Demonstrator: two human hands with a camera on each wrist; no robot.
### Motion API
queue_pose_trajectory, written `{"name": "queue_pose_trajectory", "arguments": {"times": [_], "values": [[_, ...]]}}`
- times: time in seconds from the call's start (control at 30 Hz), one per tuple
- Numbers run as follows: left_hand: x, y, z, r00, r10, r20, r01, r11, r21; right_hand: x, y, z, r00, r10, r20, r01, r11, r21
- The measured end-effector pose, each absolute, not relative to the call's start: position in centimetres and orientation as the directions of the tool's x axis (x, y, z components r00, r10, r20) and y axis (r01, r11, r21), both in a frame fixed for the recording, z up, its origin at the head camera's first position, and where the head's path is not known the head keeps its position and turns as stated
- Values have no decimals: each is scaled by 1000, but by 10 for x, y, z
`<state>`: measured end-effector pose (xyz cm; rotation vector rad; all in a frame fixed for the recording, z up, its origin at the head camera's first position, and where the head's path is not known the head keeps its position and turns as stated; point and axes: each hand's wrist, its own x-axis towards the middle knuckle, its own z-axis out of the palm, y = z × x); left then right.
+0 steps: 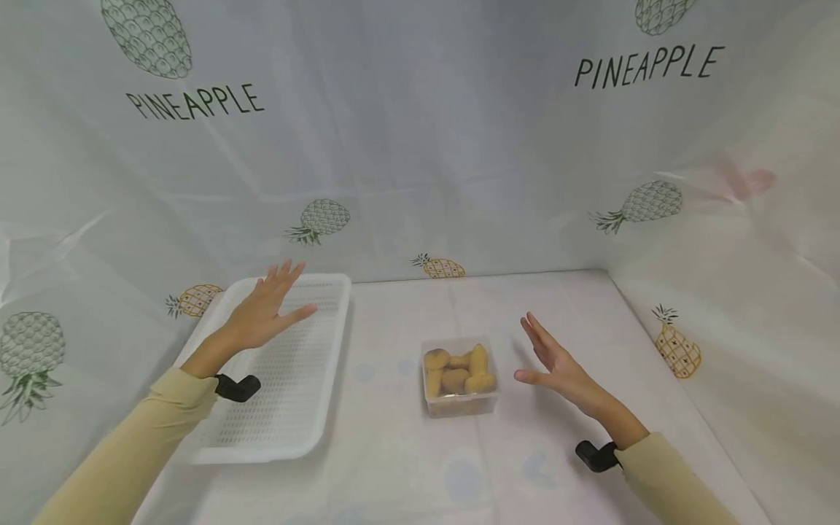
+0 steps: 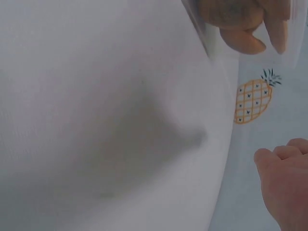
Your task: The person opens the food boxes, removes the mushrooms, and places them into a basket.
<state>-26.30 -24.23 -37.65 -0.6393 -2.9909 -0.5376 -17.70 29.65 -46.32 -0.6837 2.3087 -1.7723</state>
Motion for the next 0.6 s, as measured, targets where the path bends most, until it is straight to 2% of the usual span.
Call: {"name": "queue_pose_trajectory", "arguments": {"times": [0.4,0.6], "values": [[-255,-189,-374,-855,509,99,511,797,320,-167,276,-483,-886,-447,124,-226,181,-957],[-249,-159,-379,-796,596,109,599,745,293,-164,264,-493,-881,-456,125,-225,172,-959]]}}
